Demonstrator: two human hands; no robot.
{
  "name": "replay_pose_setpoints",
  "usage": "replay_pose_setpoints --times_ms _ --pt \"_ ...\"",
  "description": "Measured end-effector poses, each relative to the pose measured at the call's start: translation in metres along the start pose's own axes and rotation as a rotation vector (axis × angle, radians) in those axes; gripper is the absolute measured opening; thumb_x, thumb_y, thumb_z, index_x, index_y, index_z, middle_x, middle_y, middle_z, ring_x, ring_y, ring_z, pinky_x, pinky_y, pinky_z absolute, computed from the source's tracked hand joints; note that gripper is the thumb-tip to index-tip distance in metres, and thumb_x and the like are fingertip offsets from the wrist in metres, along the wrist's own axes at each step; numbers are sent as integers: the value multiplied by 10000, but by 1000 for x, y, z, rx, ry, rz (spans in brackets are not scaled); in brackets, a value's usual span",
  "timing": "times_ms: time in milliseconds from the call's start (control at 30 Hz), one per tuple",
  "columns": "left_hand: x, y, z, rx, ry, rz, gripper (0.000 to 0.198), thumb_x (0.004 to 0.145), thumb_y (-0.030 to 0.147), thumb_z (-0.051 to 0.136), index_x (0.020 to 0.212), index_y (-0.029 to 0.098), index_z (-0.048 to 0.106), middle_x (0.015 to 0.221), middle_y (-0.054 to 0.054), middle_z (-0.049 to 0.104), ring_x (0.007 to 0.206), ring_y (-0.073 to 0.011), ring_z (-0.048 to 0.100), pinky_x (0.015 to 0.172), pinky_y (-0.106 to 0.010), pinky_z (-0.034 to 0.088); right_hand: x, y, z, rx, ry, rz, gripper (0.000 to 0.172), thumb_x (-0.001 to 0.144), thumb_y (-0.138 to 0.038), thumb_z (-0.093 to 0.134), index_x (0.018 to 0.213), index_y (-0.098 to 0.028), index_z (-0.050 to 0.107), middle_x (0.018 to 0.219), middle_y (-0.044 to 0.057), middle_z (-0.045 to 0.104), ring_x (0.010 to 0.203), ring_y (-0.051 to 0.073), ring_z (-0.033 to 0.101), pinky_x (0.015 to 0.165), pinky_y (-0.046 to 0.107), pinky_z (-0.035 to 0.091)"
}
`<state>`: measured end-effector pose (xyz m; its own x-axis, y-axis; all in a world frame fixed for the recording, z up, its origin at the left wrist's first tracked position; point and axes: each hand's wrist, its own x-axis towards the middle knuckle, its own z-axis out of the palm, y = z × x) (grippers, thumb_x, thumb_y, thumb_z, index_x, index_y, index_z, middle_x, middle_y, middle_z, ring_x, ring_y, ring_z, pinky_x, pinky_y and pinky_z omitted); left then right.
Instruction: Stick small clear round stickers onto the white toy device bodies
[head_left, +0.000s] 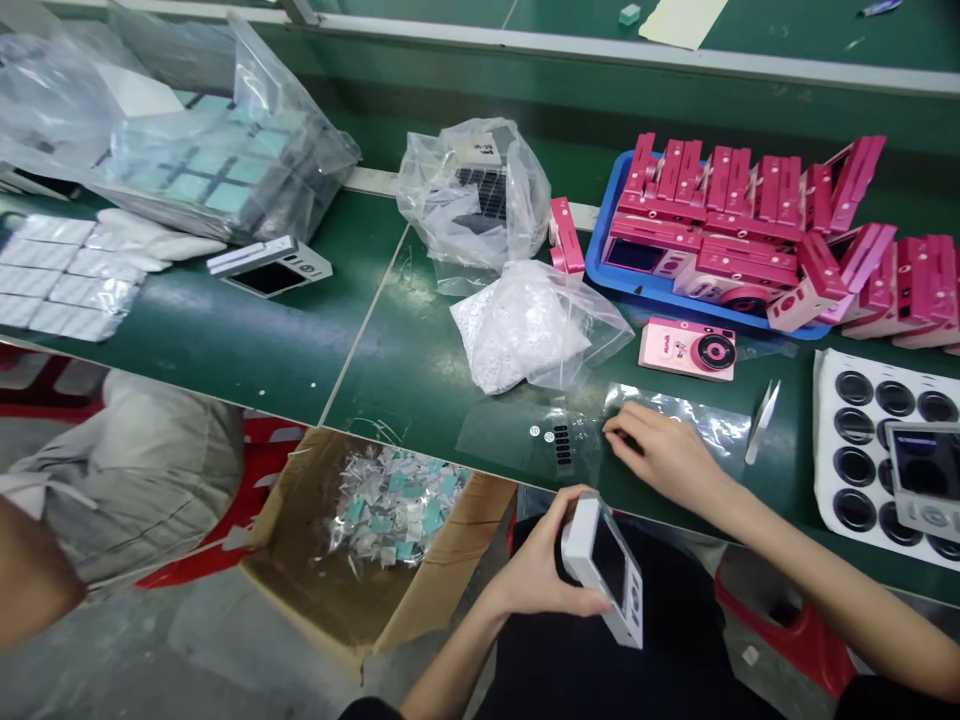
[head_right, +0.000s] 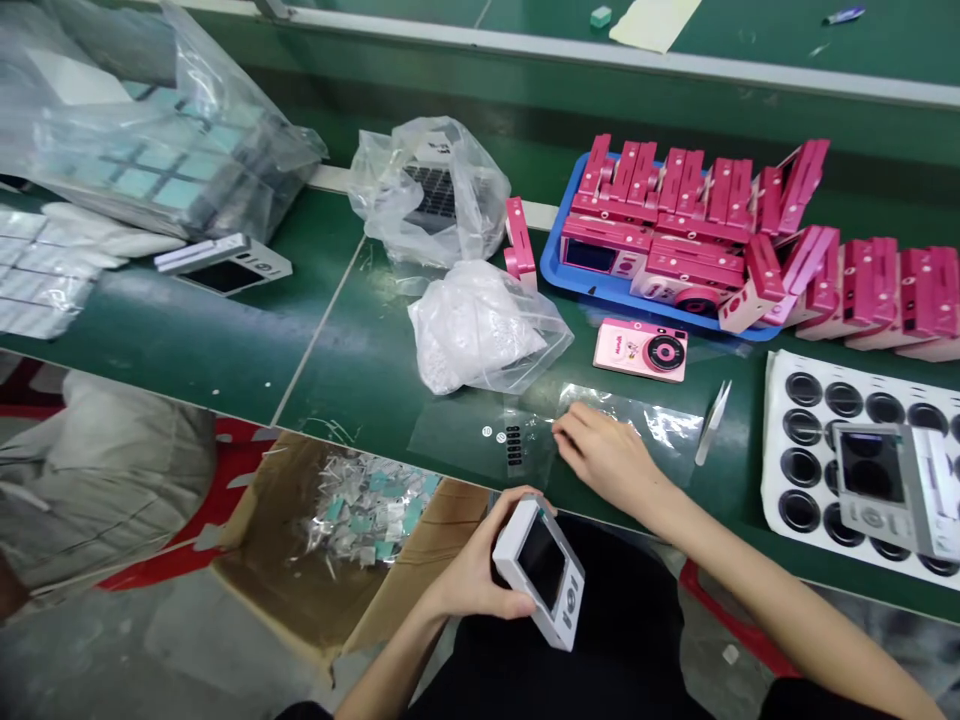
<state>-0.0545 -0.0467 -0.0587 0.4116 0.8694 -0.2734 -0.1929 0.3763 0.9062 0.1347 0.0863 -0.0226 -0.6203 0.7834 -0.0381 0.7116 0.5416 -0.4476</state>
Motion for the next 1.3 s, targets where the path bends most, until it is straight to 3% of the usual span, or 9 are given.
replay_pose_setpoints --times_ms 133,300,500,700,767,867,967,1067,1300 --pt "-6 5 -6 81 72 18 935 591 474 877 1370 229 421 1451 -153 444 1291 -352 472 1104 -478 357 16 -14 23 -3 -69 -113 250 1011 -242 407 1013 -168 645 967 87 676 856 213 696 594 292 477" --pt "-11 2 -15 99 193 42 904 602 509 876 1343 239 433 1601 -179 260 1435 -384 322 1174 -533 245 34 -24 31 -33 -89 -99 222 1018 -260 422 1017 -169 624 981 80 684 883 221 695 578 291 443" --pt "-10 3 -14 72 188 -24 867 590 434 906 1305 238 455 1632 -188 184 1409 -374 374 1146 -501 314 39 -28 24 6 -179 -13 159 996 -219 452 998 -166 602 1020 66 657 802 190 664 531 277 336" --pt "-10 3 -12 25 211 -24 893 592 476 899 1320 232 445 1636 -189 174 1434 -375 333 1160 -503 294 40 -25 34 127 -153 38 138 982 -219 468 928 -192 592 971 33 626 695 136 577 538 261 266" --pt "-10 2 -12 -5 225 -4 885 599 494 895 1319 230 452 1634 -193 179 1411 -381 369 1151 -508 312 36 -22 32 226 -127 41 117 970 -212 484 914 -198 585 944 26 609 699 130 557 562 258 303" --pt "-12 2 -9 -139 228 88 879 612 519 884 1322 250 442 1638 -192 153 1312 -386 500 1095 -535 396 21 -18 11 564 -88 58 94 947 -243 531 870 -208 570 922 11 577 733 123 549 653 265 423" --pt "-12 8 -5 -255 215 234 869 639 492 880 1337 307 397 1560 -170 347 1243 -364 576 1031 -537 471 -7 -19 -21 813 -135 116 121 943 -296 549 849 -221 562 998 21 570 884 146 579 752 285 498" --pt "-7 17 1 -215 236 366 861 670 428 877 1353 321 363 1342 -131 583 1253 -336 571 1027 -507 484 -36 -25 -43 842 -212 176 112 967 -291 512 877 -231 542 1043 20 562 944 150 574 825 308 515" --pt "5 29 9 -97 150 499 875 688 376 878 1376 291 344 1345 -132 587 1252 -307 576 1000 -448 517 -64 -31 -45 755 -194 165 111 1000 -236 427 901 -231 477 1030 18 551 888 148 546 801 339 487"
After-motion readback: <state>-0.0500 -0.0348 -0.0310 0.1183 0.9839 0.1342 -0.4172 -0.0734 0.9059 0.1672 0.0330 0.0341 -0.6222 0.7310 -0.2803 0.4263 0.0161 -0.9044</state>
